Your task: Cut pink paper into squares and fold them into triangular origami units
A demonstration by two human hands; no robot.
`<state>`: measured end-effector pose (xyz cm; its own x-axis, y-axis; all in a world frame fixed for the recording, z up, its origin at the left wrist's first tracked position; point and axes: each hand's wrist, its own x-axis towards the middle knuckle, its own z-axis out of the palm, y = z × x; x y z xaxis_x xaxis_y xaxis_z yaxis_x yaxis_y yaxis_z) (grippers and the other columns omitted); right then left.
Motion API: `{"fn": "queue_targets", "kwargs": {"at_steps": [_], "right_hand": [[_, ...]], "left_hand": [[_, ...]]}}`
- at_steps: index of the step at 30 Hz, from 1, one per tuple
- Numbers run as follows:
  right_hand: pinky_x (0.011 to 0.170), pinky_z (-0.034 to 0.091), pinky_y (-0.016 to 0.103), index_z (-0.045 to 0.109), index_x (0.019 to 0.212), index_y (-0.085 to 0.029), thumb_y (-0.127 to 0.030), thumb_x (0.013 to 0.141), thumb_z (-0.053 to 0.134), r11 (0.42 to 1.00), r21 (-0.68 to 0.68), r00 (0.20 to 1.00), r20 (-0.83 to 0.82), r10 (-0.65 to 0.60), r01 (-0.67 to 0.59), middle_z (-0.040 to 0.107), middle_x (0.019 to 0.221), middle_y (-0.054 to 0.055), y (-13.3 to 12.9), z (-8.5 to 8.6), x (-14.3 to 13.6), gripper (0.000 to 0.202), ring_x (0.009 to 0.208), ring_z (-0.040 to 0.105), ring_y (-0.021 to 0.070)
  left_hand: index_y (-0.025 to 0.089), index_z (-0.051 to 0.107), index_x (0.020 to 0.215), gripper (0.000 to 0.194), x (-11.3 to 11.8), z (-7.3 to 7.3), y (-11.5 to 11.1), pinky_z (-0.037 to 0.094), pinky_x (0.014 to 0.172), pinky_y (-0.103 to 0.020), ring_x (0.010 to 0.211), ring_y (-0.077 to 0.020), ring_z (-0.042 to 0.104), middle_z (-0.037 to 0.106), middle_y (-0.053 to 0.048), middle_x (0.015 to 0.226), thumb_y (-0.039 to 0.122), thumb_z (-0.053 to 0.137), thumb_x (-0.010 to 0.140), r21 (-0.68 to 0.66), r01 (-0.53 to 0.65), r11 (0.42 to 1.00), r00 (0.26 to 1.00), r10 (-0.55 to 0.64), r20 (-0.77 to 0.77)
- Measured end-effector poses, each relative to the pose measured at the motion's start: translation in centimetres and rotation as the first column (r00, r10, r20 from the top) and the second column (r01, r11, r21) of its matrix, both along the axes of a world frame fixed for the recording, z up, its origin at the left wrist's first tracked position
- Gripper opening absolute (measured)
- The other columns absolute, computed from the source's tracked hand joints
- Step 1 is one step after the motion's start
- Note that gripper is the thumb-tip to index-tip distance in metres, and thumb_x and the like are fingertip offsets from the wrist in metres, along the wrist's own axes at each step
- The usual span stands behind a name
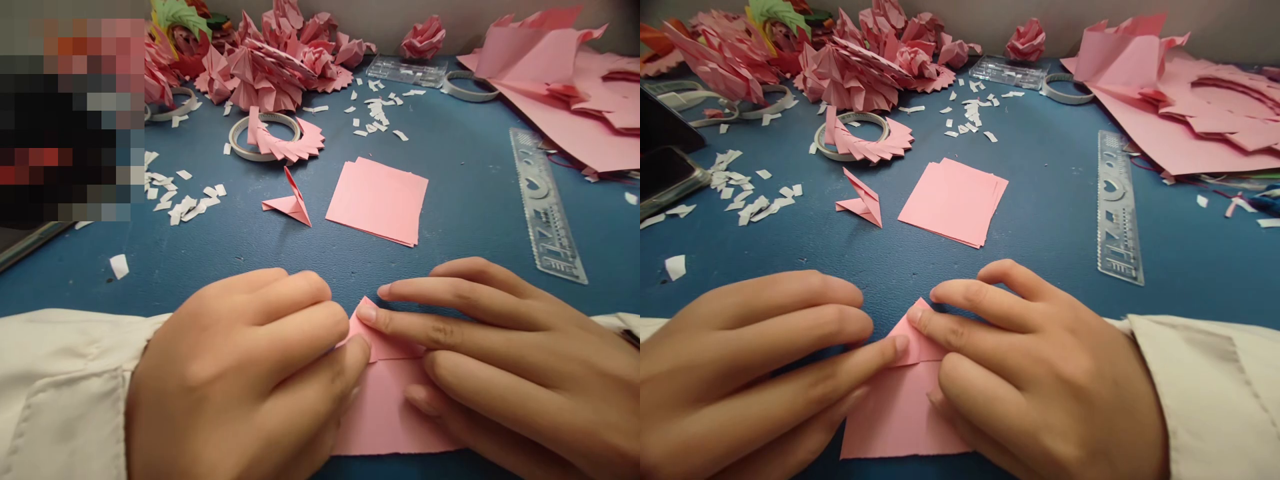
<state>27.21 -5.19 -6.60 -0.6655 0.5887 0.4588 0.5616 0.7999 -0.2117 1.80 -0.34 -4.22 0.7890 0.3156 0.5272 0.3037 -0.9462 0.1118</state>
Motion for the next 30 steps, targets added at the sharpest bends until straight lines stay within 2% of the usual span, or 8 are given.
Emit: {"fn": "queue_targets", "kwargs": {"at_steps": [2,5,7,14,18,24,28,30], "right_hand": [[0.096,0.056,0.044,0.068,0.086,-0.024,-0.034,0.107,0.056,1.000,0.010,0.998,0.063,-0.016,0.015,0.079,0.119,0.007,-0.4,-0.2,0.3,0.026,0.121,0.067,0.0256],[0.091,0.060,0.048,0.068,0.087,-0.026,-0.050,0.102,0.061,0.999,0.007,0.990,0.138,-0.035,0.034,0.078,0.112,0.011,-1.2,-0.7,0.8,0.030,0.117,0.069,0.0309],[0.091,0.061,0.048,0.068,0.088,-0.026,-0.056,0.102,0.060,0.999,0.007,0.988,0.150,-0.039,0.039,0.078,0.112,0.012,-1.6,-1.0,1.2,0.034,0.116,0.069,0.0316],[0.089,0.061,0.049,0.069,0.089,-0.027,-0.063,0.101,0.055,0.999,0.009,0.988,0.152,-0.040,0.039,0.077,0.110,0.012,-1.7,-1.2,1.6,0.040,0.116,0.069,0.0324],[0.088,0.062,0.049,0.069,0.089,-0.027,-0.063,0.101,0.055,0.999,0.011,0.987,0.155,-0.038,0.037,0.077,0.110,0.012,-1.7,-1.1,1.4,0.040,0.116,0.069,0.0327],[0.088,0.062,0.048,0.068,0.089,-0.028,-0.049,0.104,0.058,0.999,0.012,0.990,0.138,-0.041,0.039,0.079,0.111,0.009,-0.9,-0.4,0.5,0.028,0.119,0.069,0.0317],[0.096,0.056,0.042,0.067,0.087,-0.026,-0.020,0.106,0.051,0.999,0.033,0.999,0.041,-0.001,0.000,0.078,0.125,0.000,0.0,0.1,0.1,0.026,0.123,0.065,0.0210],[0.100,0.051,0.039,0.064,0.086,-0.025,-0.013,0.106,0.047,0.999,0.039,1.000,0.017,0.010,-0.011,0.076,0.130,-0.004,0.3,0.3,0.0,0.029,0.124,0.062,0.0169]], "left_hand": [[0.010,0.064,0.115,0.020,0.0,0.1,0.2,0.049,0.081,-0.036,0.094,-0.0196,0.061,0.065,-0.004,0.098,0.008,0.046,0.106,-0.025,-0.024,0.999,0.999,0.025,0.033],[0.009,0.060,0.126,0.029,-0.1,0.2,0.8,0.049,0.084,-0.037,0.098,-0.0214,0.058,0.063,-0.006,0.107,0.012,0.038,0.107,-0.159,0.008,0.987,0.997,-0.021,-0.076],[0.012,0.059,0.128,0.031,-0.2,0.1,1.0,0.048,0.086,-0.040,0.100,-0.0227,0.056,0.061,-0.006,0.110,0.016,0.033,0.110,-0.179,0.010,0.984,0.989,-0.036,-0.142],[0.010,0.056,0.126,0.034,-0.3,0.0,1.1,0.049,0.082,-0.042,0.094,-0.0231,0.057,0.063,-0.006,0.103,0.012,0.026,0.111,-0.112,0.005,0.994,0.987,-0.023,-0.161],[0.007,0.057,0.123,0.030,-0.4,0.3,1.4,0.049,0.077,-0.040,0.089,-0.0216,0.055,0.063,-0.005,0.100,0.010,0.029,0.113,-0.141,0.061,0.988,0.966,-0.094,-0.239],[0.006,0.058,0.123,0.038,-0.3,-0.5,1.4,0.047,0.069,-0.041,0.082,-0.0212,0.053,0.063,-0.005,0.095,0.011,0.022,0.112,-0.103,0.055,0.993,0.990,-0.068,-0.127],[0.005,0.057,0.130,0.036,-0.3,-0.8,1.3,0.049,0.072,-0.041,0.085,-0.0227,0.054,0.064,-0.007,0.097,0.008,0.027,0.110,-0.114,0.054,0.992,0.988,-0.070,-0.138],[0.006,0.056,0.131,0.034,-0.4,-0.7,1.3,0.050,0.072,-0.041,0.085,-0.0226,0.054,0.065,-0.006,0.097,0.008,0.029,0.110,-0.118,0.046,0.992,0.987,-0.063,-0.148]]}}
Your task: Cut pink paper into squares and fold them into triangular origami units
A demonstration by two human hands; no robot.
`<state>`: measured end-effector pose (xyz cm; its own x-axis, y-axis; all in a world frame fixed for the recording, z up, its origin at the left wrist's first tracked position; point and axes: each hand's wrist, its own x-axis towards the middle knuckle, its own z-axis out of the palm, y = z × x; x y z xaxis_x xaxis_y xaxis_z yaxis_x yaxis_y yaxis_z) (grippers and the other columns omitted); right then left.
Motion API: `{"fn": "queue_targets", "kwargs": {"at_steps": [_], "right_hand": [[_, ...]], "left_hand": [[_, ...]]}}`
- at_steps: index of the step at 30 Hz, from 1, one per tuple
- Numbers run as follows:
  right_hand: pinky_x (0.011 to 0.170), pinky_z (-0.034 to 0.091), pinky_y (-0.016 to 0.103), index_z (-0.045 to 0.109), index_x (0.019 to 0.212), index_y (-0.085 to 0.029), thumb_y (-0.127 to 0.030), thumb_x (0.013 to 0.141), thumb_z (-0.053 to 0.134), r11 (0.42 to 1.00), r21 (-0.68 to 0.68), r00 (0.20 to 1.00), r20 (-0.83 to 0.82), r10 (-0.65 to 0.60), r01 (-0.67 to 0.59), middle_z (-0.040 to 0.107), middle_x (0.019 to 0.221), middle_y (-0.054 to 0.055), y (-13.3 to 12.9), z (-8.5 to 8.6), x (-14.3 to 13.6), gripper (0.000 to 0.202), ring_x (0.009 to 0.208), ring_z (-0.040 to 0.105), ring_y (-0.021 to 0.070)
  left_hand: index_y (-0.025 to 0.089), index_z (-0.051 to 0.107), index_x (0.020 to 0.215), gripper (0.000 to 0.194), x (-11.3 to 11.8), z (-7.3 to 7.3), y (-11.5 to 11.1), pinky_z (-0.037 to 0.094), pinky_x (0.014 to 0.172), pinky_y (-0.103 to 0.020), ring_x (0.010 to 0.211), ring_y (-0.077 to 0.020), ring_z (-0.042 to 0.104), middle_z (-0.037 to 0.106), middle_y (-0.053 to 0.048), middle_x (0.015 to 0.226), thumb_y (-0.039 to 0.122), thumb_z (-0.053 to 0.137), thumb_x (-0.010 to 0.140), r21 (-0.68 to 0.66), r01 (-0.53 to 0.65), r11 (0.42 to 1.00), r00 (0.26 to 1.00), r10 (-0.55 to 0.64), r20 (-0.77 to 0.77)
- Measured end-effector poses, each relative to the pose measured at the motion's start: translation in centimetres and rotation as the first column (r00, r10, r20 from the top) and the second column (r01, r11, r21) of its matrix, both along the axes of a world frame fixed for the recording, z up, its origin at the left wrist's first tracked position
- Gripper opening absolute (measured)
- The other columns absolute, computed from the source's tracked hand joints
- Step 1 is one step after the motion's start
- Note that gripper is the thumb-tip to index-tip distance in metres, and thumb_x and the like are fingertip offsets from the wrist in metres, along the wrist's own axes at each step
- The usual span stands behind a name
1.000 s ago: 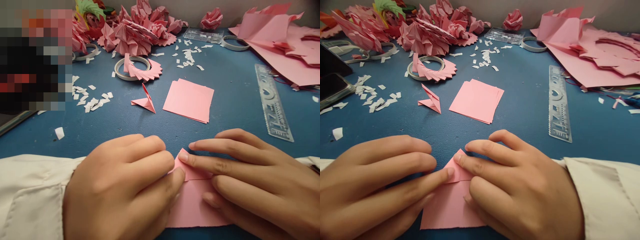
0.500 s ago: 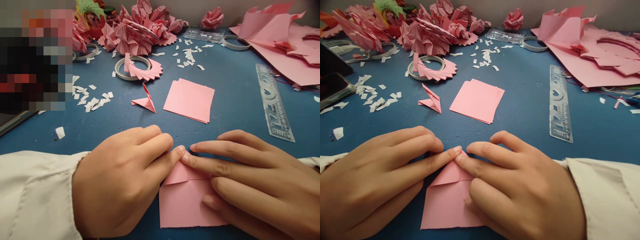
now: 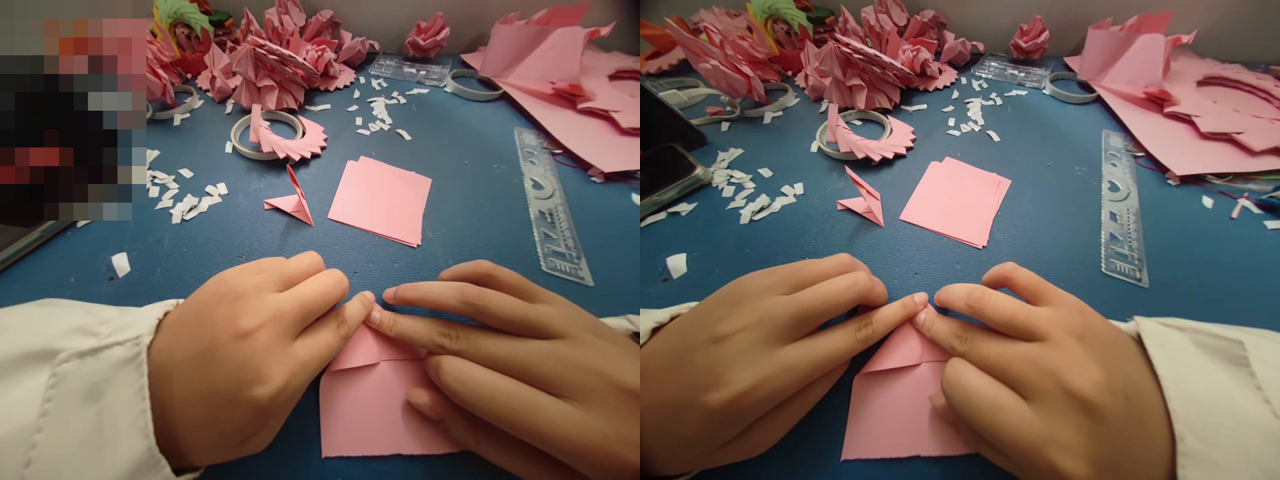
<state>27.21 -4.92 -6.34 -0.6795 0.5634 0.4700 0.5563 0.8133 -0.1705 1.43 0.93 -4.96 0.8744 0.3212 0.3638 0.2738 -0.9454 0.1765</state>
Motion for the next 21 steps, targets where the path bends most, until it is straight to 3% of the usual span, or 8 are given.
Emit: {"fn": "queue_targets", "kwargs": {"at_steps": [7,15,21], "right_hand": [[0.101,0.047,0.041,0.065,0.089,-0.023,-0.012,0.107,0.047,1.000,-0.005,1.000,0.004,0.008,-0.008,0.075,0.132,-0.003,0.17,-0.04,0.02,0.028,0.125,0.061,0.0178],[0.098,0.050,0.043,0.068,0.084,-0.022,-0.013,0.107,0.049,1.000,-0.027,1.000,-0.014,0.000,-0.001,0.075,0.133,-0.002,-0.24,-0.18,0.04,0.031,0.126,0.063,0.0197],[0.097,0.051,0.043,0.070,0.090,-0.022,-0.012,0.104,0.051,0.999,-0.026,0.999,0.029,0.031,-0.030,0.073,0.138,-0.002,0.03,-0.02,0.31,0.025,0.127,0.062,0.0206]], "left_hand": [[0.005,0.056,0.131,0.032,0.08,0.13,-0.15,0.050,0.073,-0.041,0.086,-0.0226,0.056,0.065,-0.006,0.097,0.008,0.033,0.110,0.003,-0.015,1.000,1.000,0.015,-0.011],[0.018,0.060,0.094,0.028,0.11,0.42,-0.53,0.046,0.067,-0.038,0.079,-0.0172,0.058,0.065,-0.002,0.091,0.009,0.037,0.108,0.029,-0.106,0.994,0.990,0.103,0.093],[0.015,0.063,0.089,0.031,0.23,0.34,-0.52,0.041,0.063,-0.037,0.075,-0.0173,0.053,0.063,-0.003,0.087,0.010,0.039,0.108,-0.012,-0.097,0.995,0.992,0.097,0.079]]}}
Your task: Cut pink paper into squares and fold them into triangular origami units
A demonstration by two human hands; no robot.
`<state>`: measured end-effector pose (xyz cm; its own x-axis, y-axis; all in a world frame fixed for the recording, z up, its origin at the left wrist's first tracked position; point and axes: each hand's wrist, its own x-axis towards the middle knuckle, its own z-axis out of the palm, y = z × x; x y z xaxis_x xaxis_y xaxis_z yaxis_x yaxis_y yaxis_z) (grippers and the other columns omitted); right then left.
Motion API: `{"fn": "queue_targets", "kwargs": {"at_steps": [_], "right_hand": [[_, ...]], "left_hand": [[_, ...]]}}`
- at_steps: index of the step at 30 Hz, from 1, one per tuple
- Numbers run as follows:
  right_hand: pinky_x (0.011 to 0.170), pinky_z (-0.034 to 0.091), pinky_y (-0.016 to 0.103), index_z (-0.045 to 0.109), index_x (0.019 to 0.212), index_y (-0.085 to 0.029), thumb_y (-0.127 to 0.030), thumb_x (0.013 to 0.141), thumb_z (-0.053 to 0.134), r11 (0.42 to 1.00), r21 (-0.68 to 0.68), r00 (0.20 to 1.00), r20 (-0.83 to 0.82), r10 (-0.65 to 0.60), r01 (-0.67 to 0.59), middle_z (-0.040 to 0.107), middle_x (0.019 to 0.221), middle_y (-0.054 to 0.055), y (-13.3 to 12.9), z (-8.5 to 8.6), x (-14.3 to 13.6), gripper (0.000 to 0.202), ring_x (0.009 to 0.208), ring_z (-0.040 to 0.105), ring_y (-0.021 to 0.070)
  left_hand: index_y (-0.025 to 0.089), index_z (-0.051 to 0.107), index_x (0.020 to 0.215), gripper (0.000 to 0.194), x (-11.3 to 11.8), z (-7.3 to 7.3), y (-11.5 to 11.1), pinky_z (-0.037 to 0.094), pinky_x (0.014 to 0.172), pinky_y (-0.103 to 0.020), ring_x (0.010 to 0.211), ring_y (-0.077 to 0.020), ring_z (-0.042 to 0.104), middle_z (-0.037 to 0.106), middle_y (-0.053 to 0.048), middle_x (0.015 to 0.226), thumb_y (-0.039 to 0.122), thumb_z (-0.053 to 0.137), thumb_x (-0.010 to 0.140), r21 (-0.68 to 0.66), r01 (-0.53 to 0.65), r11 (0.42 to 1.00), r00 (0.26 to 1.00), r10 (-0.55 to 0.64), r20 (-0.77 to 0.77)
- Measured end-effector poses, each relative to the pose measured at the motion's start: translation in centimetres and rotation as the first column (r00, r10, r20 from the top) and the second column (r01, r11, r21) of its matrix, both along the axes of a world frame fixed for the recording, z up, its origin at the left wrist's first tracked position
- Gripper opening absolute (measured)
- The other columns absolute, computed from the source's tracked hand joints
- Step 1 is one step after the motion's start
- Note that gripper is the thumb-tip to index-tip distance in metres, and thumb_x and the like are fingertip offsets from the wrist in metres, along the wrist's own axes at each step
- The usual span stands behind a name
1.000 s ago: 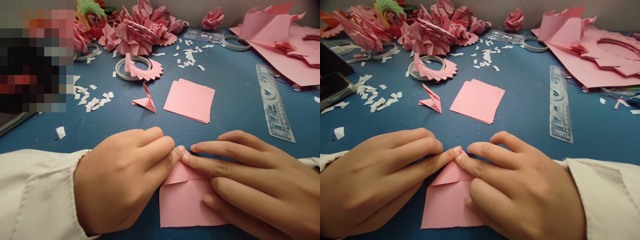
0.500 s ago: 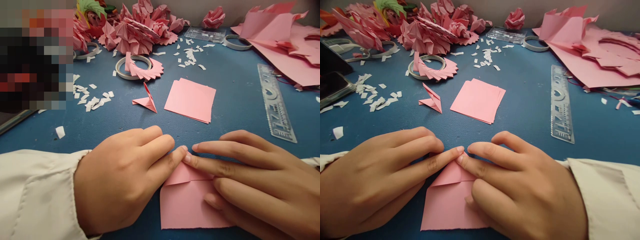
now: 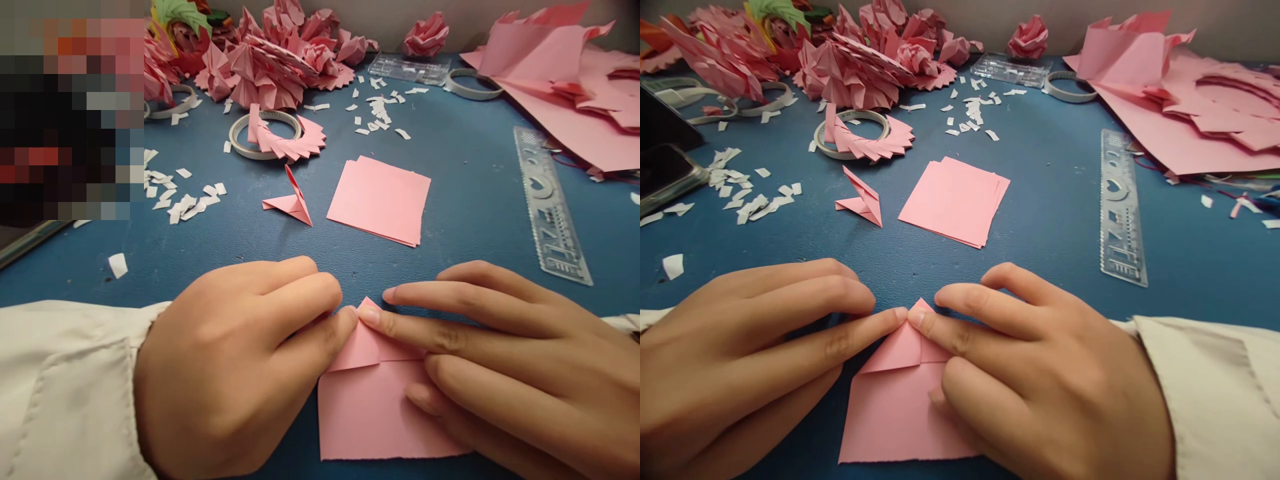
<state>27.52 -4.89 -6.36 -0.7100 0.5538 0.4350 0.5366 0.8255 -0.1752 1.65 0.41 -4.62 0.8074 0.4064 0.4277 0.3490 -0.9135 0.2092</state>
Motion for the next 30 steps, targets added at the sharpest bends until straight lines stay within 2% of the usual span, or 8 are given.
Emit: {"fn": "queue_targets", "kwargs": {"at_steps": [4,9,13,15,19,22,24,30], "right_hand": [[0.094,0.053,0.044,0.071,0.093,-0.022,-0.012,0.104,0.051,1.000,-0.003,1.000,-0.004,-0.006,0.006,0.073,0.137,0.000,0.0,0.2,0.1,0.025,0.127,0.062,0.0202],[0.102,0.048,0.041,0.069,0.102,-0.022,-0.011,0.103,0.055,0.999,-0.035,0.997,0.068,0.023,-0.021,0.071,0.142,-0.001,0.1,0.6,0.3,0.018,0.131,0.059,0.0196],[0.100,0.050,0.040,0.068,0.099,-0.023,-0.013,0.104,0.051,1.000,-0.001,0.999,0.048,0.002,-0.002,0.080,0.116,0.003,0.1,0.5,0.2,0.020,0.130,0.060,0.0186],[0.098,0.051,0.040,0.067,0.096,-0.023,-0.013,0.105,0.047,1.000,0.016,1.000,0.016,-0.018,0.018,0.081,0.105,0.004,0.1,0.3,0.1,0.024,0.128,0.061,0.0185],[0.098,0.049,0.040,0.066,0.097,-0.022,-0.013,0.106,0.047,1.000,0.024,1.000,0.016,-0.004,0.004,0.080,0.107,0.004,0.2,0.3,0.1,0.023,0.126,0.061,0.0177],[0.101,0.046,0.041,0.065,0.099,-0.021,-0.012,0.105,0.050,1.000,-0.008,0.998,0.052,0.022,-0.022,0.079,0.117,0.004,0.3,0.6,0.3,0.019,0.127,0.059,0.0179],[0.101,0.045,0.042,0.066,0.098,-0.021,-0.011,0.104,0.050,1.000,-0.012,0.998,0.049,0.029,-0.029,0.076,0.129,0.002,0.4,0.5,0.3,0.020,0.128,0.058,0.0187],[0.101,0.045,0.042,0.068,0.091,-0.023,-0.012,0.105,0.047,1.000,0.018,1.000,-0.004,-0.007,0.007,0.073,0.137,-0.004,0.3,0.0,0.1,0.028,0.127,0.059,0.0185]], "left_hand": [[0.015,0.064,0.087,0.031,0.1,0.0,0.1,0.042,0.060,-0.035,0.072,-0.0166,0.051,0.062,-0.002,0.083,0.010,0.041,0.108,-0.013,0.011,1.000,0.999,-0.011,0.030],[0.017,0.061,0.092,0.028,-0.2,-0.2,-0.3,0.047,0.066,-0.036,0.077,-0.0163,0.058,0.065,-0.001,0.089,0.011,0.040,0.109,0.012,-0.004,1.000,0.999,0.003,0.040],[0.018,0.065,0.103,0.021,-0.4,-0.6,-0.6,0.055,0.083,-0.034,0.091,-0.0150,0.068,0.070,0.000,0.099,0.014,0.045,0.111,0.096,-0.059,0.994,0.991,0.046,0.126],[0.019,0.068,0.105,0.020,-0.5,-0.6,-0.5,0.057,0.082,-0.032,0.093,-0.0156,0.071,0.073,0.000,0.100,0.013,0.049,0.109,0.135,-0.069,0.988,0.985,0.046,0.167],[0.023,0.067,0.085,0.031,-0.5,0.1,-0.2,0.058,0.073,-0.030,0.087,-0.0150,0.073,0.075,0.002,0.094,0.008,0.049,0.106,0.155,-0.038,0.987,0.990,0.015,0.144],[0.025,0.058,0.074,0.041,-0.3,0.7,-0.1,0.057,0.063,-0.029,0.067,-0.0130,0.067,0.073,0.002,0.084,0.009,0.040,0.107,-0.008,-0.037,0.999,0.995,0.037,0.089],[0.025,0.052,0.069,0.046,-0.1,1.1,-0.2,0.053,0.056,-0.030,0.053,-0.0125,0.056,0.064,0.003,0.070,0.012,0.035,0.110,-0.106,-0.041,0.994,0.996,0.050,0.079],[0.019,0.044,0.059,0.046,0.0,1.4,-0.5,0.031,0.042,-0.030,0.049,-0.0081,0.038,0.041,0.006,0.060,0.010,0.052,0.103,-0.116,0.022,0.993,1.000,-0.022,-0.001]]}}
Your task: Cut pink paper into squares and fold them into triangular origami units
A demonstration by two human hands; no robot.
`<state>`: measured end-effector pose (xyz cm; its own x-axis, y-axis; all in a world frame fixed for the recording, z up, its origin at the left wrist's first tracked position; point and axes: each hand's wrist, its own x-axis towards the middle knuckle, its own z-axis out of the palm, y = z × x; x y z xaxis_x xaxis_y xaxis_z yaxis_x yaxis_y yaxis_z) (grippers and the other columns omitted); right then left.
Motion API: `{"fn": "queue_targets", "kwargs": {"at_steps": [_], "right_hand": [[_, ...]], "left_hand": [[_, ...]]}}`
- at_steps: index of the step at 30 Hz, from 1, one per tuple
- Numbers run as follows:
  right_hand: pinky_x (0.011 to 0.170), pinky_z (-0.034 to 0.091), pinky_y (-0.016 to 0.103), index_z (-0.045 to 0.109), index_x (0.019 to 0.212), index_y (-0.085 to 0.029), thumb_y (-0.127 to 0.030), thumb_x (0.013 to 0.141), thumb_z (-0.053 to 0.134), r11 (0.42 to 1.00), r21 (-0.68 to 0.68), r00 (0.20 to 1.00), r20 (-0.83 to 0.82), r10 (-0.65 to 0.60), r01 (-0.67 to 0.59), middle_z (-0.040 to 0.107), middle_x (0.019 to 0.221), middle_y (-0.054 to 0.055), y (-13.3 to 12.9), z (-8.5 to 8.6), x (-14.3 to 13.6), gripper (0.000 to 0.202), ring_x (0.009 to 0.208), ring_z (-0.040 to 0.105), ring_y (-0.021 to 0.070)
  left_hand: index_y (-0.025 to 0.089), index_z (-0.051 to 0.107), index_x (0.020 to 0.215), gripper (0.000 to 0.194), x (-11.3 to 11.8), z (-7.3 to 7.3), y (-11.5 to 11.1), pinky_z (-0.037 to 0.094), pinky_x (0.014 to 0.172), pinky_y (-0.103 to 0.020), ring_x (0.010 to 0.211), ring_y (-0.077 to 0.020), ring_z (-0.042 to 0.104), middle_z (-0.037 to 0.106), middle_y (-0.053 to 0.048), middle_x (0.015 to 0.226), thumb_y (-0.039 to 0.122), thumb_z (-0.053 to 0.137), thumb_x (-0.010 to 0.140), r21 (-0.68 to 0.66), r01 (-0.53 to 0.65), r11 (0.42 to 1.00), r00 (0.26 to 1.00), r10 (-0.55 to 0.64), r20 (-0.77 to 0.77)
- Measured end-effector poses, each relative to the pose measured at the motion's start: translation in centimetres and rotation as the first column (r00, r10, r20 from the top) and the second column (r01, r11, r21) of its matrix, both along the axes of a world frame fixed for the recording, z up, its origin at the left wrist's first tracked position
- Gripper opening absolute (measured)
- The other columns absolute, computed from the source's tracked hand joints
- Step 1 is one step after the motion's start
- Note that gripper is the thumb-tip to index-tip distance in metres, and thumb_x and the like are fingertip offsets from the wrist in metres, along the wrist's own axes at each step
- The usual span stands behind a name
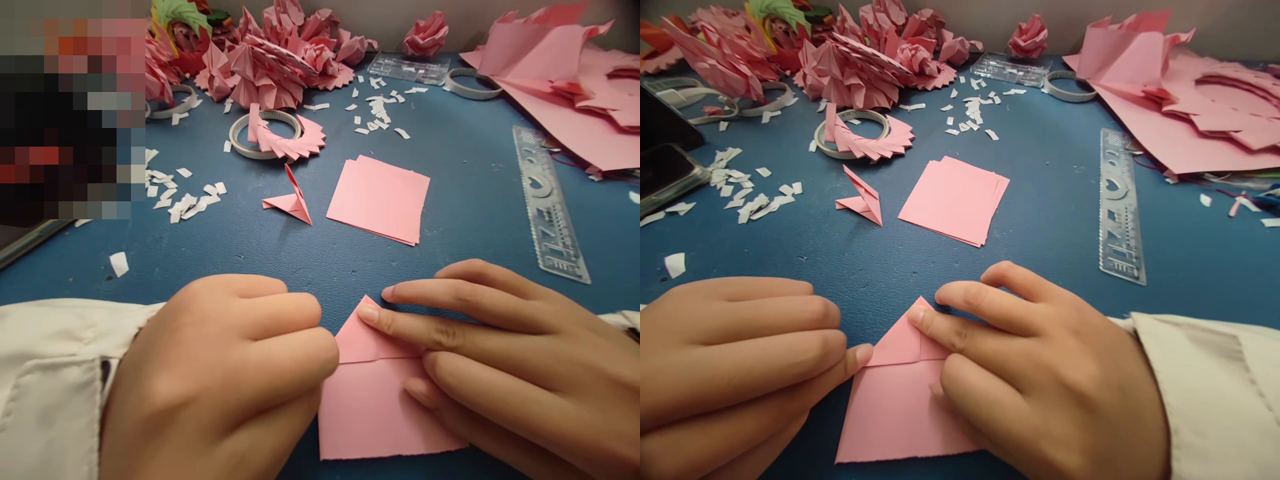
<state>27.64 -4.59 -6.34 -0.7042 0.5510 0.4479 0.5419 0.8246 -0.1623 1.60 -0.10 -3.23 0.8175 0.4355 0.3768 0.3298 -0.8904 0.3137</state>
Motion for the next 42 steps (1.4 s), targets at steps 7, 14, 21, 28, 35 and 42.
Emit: {"fn": "queue_targets", "kwargs": {"at_steps": [7,14,21,28,35,42], "right_hand": [[0.100,0.047,0.041,0.069,0.093,-0.021,-0.008,0.100,0.054,0.999,-0.022,0.995,0.091,0.046,-0.044,0.070,0.143,-0.002,0.2,0.8,0.4,0.020,0.129,0.059,0.0193],[0.102,0.048,0.041,0.066,0.089,-0.021,-0.008,0.104,0.049,0.999,-0.039,0.999,0.035,0.008,-0.007,0.070,0.142,-0.001,-0.2,0.5,0.1,0.026,0.129,0.060,0.0182],[0.097,0.054,0.038,0.060,0.073,-0.020,-0.013,0.108,0.049,0.994,0.037,0.981,-0.171,-0.092,0.100,0.081,0.114,0.002,-1.2,0.2,-1.5,0.038,0.105,0.072,0.0154],[0.101,0.054,0.035,0.059,0.072,-0.021,-0.017,0.108,0.054,0.992,0.038,0.977,-0.179,-0.112,0.120,0.080,0.115,0.000,-1.3,-0.3,-1.6,0.036,0.102,0.072,0.0143],[0.108,0.052,0.036,0.063,0.075,-0.020,-0.022,0.110,0.052,0.994,0.060,0.984,-0.158,-0.085,0.096,0.079,0.120,0.002,-1.4,-0.2,-1.2,0.037,0.110,0.071,0.0155],[0.119,0.046,0.041,0.063,0.080,-0.019,-0.030,0.111,0.050,0.995,0.091,0.996,-0.082,-0.025,0.033,0.075,0.130,0.006,-1.6,-0.5,-0.7,0.036,0.124,0.065,0.0186]], "left_hand": [[0.018,0.044,0.060,0.050,-0.2,-0.6,-1.1,0.029,0.049,-0.037,0.053,-0.0102,0.040,0.040,0.005,0.060,0.019,0.054,0.109,-0.005,-0.109,0.994,0.993,0.109,0.042],[0.016,0.069,0.087,0.025,-0.4,-1.2,-0.2,0.056,0.075,-0.032,0.087,-0.0151,0.069,0.069,-0.003,0.092,0.008,0.054,0.106,0.205,0.005,0.979,0.995,-0.026,0.096],[0.015,0.064,0.105,0.027,-0.4,-1.6,0.2,0.053,0.089,-0.037,0.101,-0.0180,0.064,0.064,-0.004,0.107,0.010,0.038,0.112,0.282,-0.019,0.959,1.000,0.014,0.020],[0.010,0.062,0.119,0.035,0.4,-1.7,0.7,0.048,0.074,-0.043,0.086,-0.0222,0.056,0.063,-0.004,0.097,0.013,0.027,0.114,0.160,0.029,0.987,0.998,-0.019,-0.061],[0.010,0.069,0.103,0.038,0.2,-0.7,0.6,0.045,0.064,-0.040,0.072,-0.0190,0.050,0.061,0.000,0.085,0.008,0.032,0.110,0.027,0.050,0.998,0.995,-0.047,-0.093],[0.023,0.052,0.070,0.046,0.3,-0.8,-1.2,0.046,0.056,-0.036,0.057,-0.0143,0.054,0.058,0.004,0.068,0.012,0.033,0.110,0.030,-0.133,0.991,0.991,0.132,0.008]]}}
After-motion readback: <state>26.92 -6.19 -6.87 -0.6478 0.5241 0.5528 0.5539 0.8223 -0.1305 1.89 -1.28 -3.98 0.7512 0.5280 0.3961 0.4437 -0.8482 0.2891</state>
